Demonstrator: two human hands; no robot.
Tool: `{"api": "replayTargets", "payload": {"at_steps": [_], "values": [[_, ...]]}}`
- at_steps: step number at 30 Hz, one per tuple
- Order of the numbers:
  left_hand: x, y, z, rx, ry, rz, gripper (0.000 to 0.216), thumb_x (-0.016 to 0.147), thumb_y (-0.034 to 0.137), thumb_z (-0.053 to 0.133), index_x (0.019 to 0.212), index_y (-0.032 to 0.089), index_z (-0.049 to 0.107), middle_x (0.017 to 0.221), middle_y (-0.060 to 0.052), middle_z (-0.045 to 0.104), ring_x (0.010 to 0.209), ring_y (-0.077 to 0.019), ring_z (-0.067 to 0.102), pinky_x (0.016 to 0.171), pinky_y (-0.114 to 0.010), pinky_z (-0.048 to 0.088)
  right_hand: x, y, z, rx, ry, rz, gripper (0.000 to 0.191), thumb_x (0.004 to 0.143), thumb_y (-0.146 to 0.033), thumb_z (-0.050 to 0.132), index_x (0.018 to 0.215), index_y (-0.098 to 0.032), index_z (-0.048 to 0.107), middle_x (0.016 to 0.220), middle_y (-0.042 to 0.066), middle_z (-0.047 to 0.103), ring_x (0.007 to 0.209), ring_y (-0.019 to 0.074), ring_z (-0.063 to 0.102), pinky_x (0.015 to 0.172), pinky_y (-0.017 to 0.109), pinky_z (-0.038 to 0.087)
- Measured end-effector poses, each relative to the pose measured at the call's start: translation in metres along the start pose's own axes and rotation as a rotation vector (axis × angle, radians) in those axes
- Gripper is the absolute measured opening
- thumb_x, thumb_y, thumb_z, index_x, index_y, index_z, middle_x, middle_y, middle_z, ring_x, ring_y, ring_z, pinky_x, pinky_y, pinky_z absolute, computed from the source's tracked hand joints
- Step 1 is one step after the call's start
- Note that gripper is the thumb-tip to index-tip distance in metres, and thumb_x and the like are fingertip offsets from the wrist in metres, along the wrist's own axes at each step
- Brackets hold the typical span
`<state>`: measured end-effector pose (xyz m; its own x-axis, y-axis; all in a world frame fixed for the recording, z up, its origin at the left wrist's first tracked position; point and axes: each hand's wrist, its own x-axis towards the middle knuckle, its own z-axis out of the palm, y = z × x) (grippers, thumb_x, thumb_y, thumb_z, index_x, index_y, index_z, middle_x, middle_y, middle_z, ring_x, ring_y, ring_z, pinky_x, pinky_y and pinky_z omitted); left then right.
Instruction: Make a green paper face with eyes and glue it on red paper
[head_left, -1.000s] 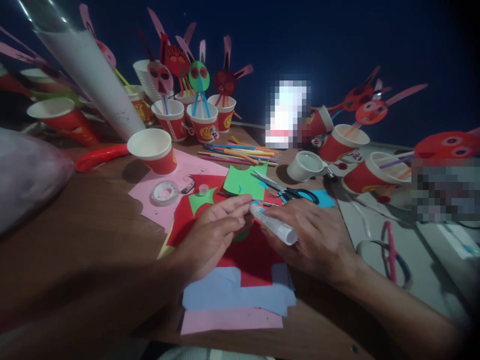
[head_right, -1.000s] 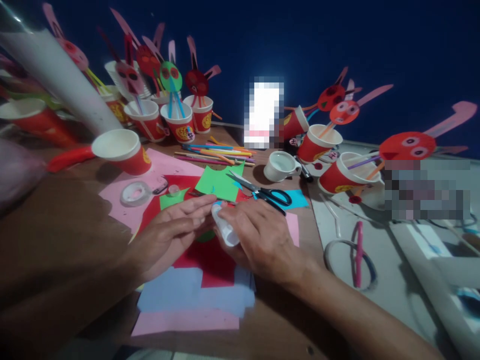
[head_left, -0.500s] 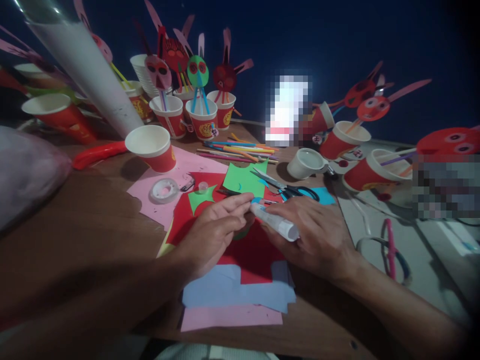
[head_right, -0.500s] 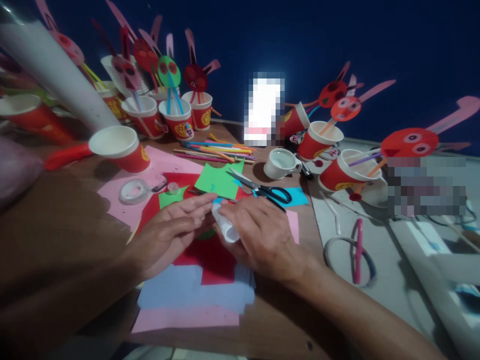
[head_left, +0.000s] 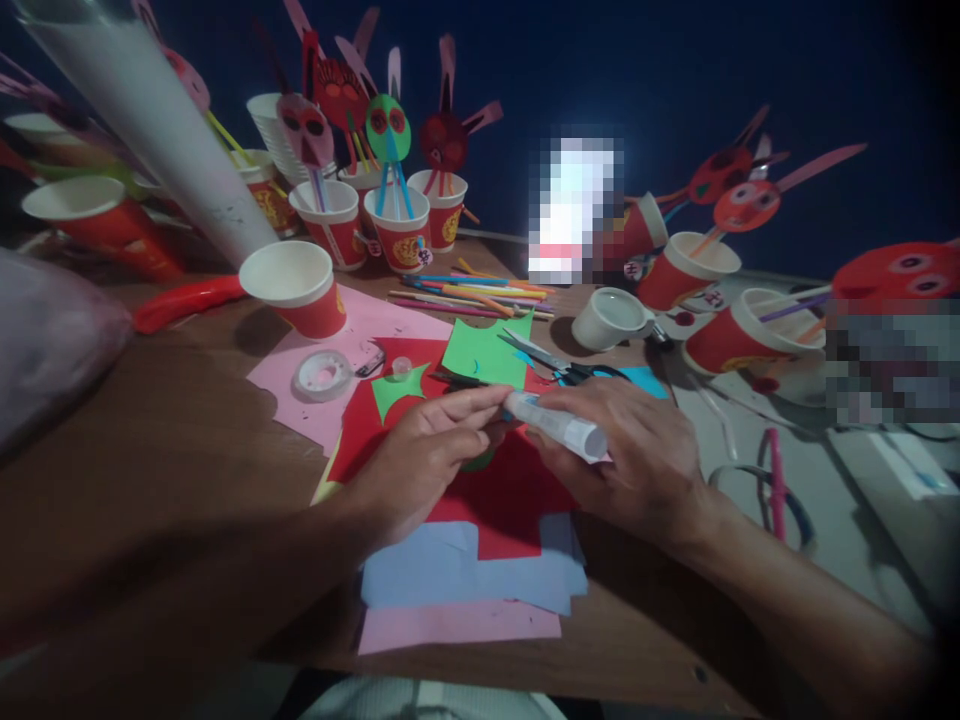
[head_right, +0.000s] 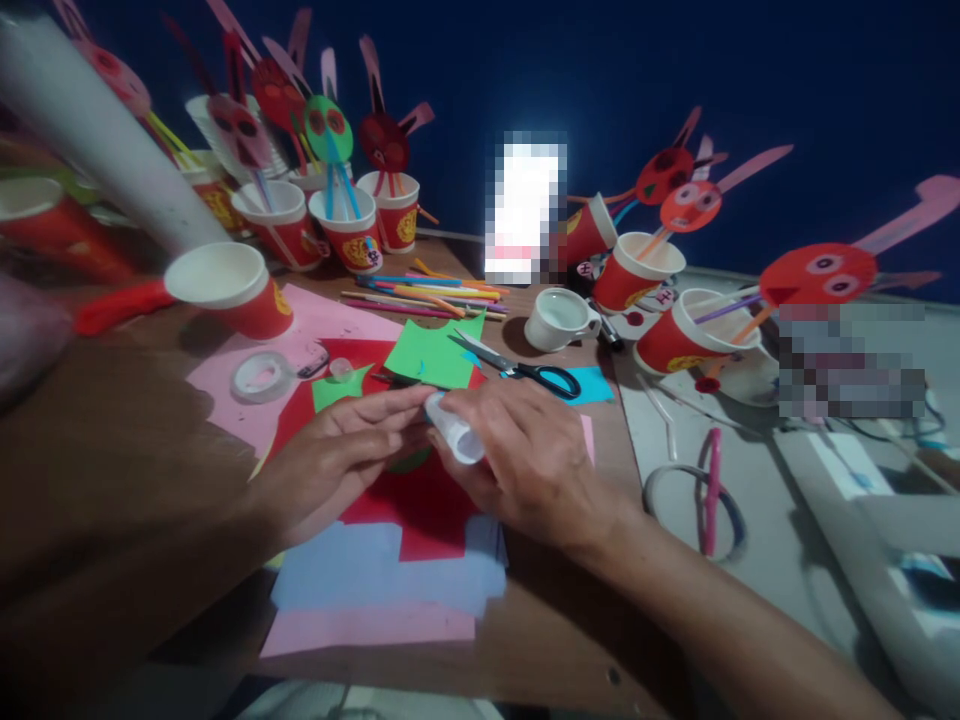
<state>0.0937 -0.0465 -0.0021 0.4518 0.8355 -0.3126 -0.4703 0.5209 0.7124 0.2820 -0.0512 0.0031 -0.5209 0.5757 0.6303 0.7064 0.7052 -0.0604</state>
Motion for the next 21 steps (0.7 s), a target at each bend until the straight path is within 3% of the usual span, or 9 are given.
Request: {"api": "replayTargets", "payload": {"at_steps": [6,14,21], "values": [[0.0007,0.0022,-0.0013,-0.003,-0.001,-0.025,0.036,0.07,0.0,0.055,0.098,0.017,0.07,0.101,-0.005,0.071,0.091,-0.0157,0.064,0.093,-0.03,0.039,-0.0006,0.0026,-0.001,0.011,-0.002,0.018,0.026,0.08,-0.024,0.062,0.105,-0.017,0.057,0.091,0.007,0.07,0.083,0.0205,0.065,0.075,0.034,0.051],[0.0007,0.0019,-0.004,-0.015,-0.016,-0.077,0.033,0.072,0.002,0.056,0.099,0.016,0.069,0.099,-0.007,0.071,0.099,-0.018,0.061,0.096,-0.033,0.037,0.0015,0.0064,-0.0002,0.003,0.001,0.05,0.021,0.081,-0.026,0.061,0.1,-0.017,0.059,0.09,0.008,0.07,0.084,0.0217,0.066,0.072,0.033,0.051],[0.0023,0.001,-0.0092,-0.071,-0.029,-0.113,0.032,0.075,0.003,0.056,0.102,0.016,0.068,0.099,-0.007,0.07,0.095,-0.0172,0.062,0.093,-0.033,0.041,0.0026,0.005,-0.0001,0.0,0.02,0.067,0.018,0.08,-0.024,0.061,0.097,-0.019,0.059,0.088,0.006,0.07,0.081,0.0198,0.066,0.072,0.031,0.051]]}}
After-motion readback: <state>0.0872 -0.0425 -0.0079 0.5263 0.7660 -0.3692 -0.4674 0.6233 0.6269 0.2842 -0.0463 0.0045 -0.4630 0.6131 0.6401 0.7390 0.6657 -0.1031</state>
